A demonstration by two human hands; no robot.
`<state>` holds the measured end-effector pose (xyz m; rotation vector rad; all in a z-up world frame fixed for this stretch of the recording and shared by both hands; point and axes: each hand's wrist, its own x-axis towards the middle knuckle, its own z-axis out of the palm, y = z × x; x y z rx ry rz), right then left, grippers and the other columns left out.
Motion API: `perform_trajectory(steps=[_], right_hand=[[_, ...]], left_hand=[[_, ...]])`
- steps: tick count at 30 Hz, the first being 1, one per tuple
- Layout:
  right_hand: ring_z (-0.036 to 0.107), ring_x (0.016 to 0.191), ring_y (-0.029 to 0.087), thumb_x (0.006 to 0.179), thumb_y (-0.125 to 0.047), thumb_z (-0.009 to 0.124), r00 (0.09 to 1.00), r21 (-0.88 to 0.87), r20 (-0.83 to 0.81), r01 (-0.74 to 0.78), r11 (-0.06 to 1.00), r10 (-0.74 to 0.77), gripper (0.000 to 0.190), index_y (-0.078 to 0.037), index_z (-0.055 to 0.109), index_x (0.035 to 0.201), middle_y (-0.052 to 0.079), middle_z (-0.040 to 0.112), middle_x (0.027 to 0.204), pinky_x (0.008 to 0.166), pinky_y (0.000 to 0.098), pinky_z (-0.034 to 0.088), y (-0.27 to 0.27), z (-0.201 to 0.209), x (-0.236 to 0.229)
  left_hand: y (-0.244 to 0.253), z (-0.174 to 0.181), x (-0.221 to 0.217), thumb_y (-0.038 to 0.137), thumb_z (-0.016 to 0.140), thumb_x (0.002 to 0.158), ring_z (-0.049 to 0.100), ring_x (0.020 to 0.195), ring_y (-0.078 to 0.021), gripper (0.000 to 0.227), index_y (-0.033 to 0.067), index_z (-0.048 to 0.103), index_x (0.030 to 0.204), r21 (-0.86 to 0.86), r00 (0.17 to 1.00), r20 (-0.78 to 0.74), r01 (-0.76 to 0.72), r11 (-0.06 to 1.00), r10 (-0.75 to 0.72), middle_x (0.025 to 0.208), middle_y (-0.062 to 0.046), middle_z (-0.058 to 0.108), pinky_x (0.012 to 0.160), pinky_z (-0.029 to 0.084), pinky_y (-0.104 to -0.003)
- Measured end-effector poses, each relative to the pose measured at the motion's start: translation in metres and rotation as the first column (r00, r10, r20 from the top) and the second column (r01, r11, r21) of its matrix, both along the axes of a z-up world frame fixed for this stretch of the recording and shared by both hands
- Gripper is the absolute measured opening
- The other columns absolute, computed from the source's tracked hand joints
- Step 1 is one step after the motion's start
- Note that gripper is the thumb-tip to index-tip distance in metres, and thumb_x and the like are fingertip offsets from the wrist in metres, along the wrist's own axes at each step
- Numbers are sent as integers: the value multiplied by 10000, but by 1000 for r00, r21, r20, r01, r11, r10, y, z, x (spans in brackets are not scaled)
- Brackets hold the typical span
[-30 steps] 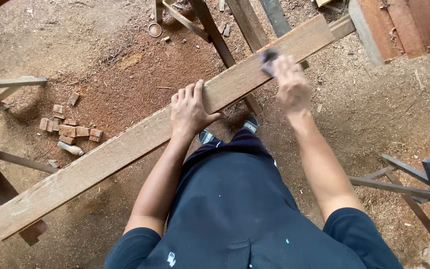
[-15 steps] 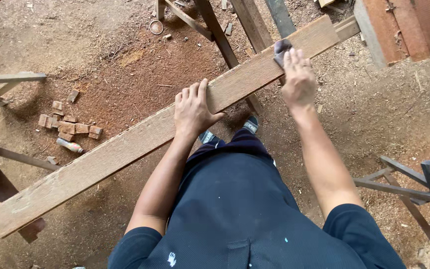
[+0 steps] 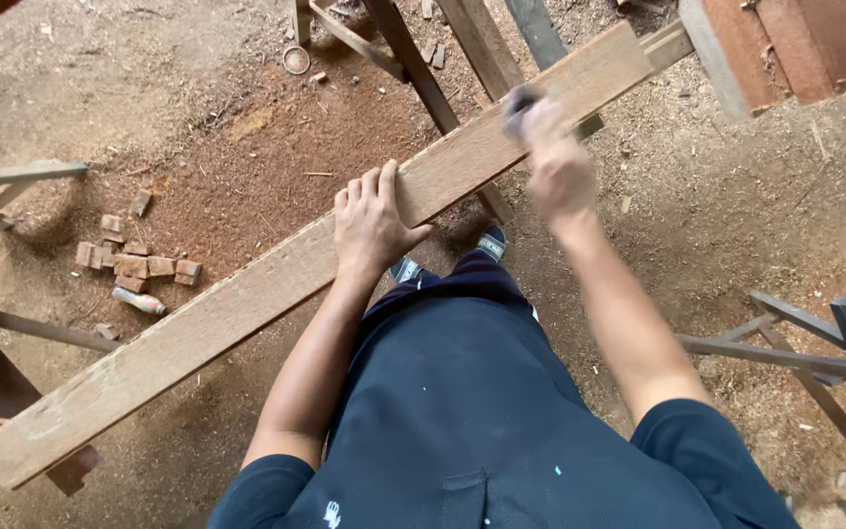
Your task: The person sands a long wooden plank resting on a sawhorse using a sanding block. They move the block back and forth along the length of the plank, applying pressure to smooth the surface. The person adjusts their grip and position along the plank to cover different sections.
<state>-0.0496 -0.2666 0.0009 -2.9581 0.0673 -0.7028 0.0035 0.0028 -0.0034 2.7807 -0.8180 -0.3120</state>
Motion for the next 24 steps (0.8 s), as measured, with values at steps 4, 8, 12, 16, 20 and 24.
perform_trajectory(steps=[4,8,12,16,20,24], right_hand=[[761,969,247,1071,-49,302,872,-54,199,-446,894,447,379,-93,639,1239,127,678,1236,811,393,657,105,-6,-23],[686,782,144,1109,-104,455,921,-103,30,-384,917,389,267,-121,685,1244,116,706,1247,640,292,610,65,-4,-18],[611,625,149,1156,-212,506,999,-396,-30,17,918,-32,277,-54,732,1149,89,702,886,456,243,519,-12,-5,9],[652,751,172,1133,-34,420,972,-98,28,-230,968,233,266,-62,681,1092,103,681,879,652,275,580,42,-13,17],[727,917,199,1151,-108,399,936,-51,88,-338,940,341,294,-60,688,1171,116,750,1060,818,266,620,85,-3,16],[733,967,161,1133,-131,328,978,-425,175,-27,905,112,270,-100,577,1231,42,713,1138,830,273,644,7,19,20]], left_hand=[[1,-12,-2,632,819,754,521,1275,-275,1069,63,364,1536,-25,999,39,8,1000,-7,1396,-142,543,1094,390,-428],[0,-8,0,691,846,616,502,1261,-301,1184,52,360,1485,-20,1000,-22,-5,1000,5,1355,-156,534,1073,373,-457],[-2,3,2,716,847,608,500,1238,-321,1210,29,358,1475,-6,999,-35,4,1000,-5,1342,-174,530,1065,372,-464],[0,6,0,706,846,610,511,1236,-299,1187,32,380,1469,-20,1000,-24,-4,1000,3,1341,-152,544,1067,386,-451],[0,3,0,709,847,598,516,1226,-291,1185,15,397,1447,-39,999,38,6,999,-4,1323,-155,553,1040,393,-446],[3,0,-1,720,845,611,528,1205,-296,1198,-6,396,1452,-46,999,46,19,999,-17,1310,-168,557,1029,398,-439]])
